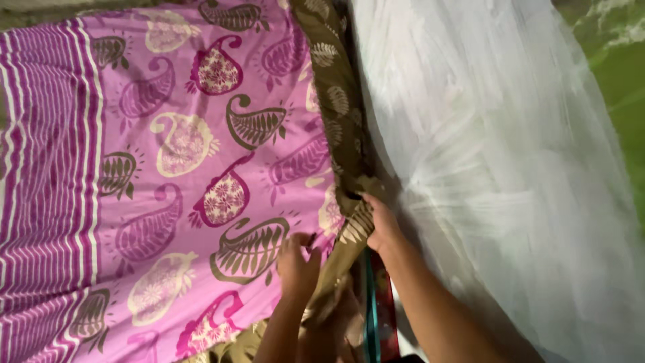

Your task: The person straightens a patterned bedsheet and a green fern-patterned sheet on a bed. They then pick up three pillows from the floor and place them at the head of the bed, arranging them neatly.

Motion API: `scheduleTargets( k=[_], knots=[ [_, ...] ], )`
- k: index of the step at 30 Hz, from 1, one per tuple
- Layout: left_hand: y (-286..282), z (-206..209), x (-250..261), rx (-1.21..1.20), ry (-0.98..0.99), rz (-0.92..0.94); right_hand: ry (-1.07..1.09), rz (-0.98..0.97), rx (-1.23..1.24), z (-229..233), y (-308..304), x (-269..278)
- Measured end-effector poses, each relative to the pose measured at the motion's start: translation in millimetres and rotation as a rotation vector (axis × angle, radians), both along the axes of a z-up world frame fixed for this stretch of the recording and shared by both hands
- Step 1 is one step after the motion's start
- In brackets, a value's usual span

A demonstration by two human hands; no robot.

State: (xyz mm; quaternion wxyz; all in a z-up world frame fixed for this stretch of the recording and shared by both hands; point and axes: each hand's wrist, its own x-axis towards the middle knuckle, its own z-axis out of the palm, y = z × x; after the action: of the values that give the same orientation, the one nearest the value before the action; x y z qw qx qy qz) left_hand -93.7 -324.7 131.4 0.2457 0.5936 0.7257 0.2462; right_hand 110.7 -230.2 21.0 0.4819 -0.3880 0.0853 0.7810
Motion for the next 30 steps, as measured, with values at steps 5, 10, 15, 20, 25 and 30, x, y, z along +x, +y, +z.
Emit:
scheduleTargets(
  k=[5, 10, 15, 20, 25, 30],
  knots=[
    [-8.2, -17.0, -18.3, -0.177, -0.263, 0.04, 0.02, -0.059, -0.132, 24.2, -17.1, -10.7],
    [-9.1, -30.6, 30.1, -0.239, -0.127, -0.164, 0.058, -0.033, -0.146, 37.1, -24.2, 0.2],
    [-14.1, -39.5, 62.7, -0.129, -0.014, -0.153, 0.026, -0.057, -0.093, 55.6, -35.3, 19.2],
    [-29.1, -40.7, 61.4, -0.543, -0.167, -0.263, -0.321, -0.426, -0.227, 67.2, -71.1, 52.3],
    [-36.1, -9.1, 52.9, -0.266, -0.272, -0.173, -0.045, -0.421, -0.058, 49.5, -104.6, 38.5],
    [-24.5, 15.7, 57.2, -0.545, -0.571, -0.218, 0.019, -0.416, -0.17, 13.9, -133.1, 36.2]
  ],
)
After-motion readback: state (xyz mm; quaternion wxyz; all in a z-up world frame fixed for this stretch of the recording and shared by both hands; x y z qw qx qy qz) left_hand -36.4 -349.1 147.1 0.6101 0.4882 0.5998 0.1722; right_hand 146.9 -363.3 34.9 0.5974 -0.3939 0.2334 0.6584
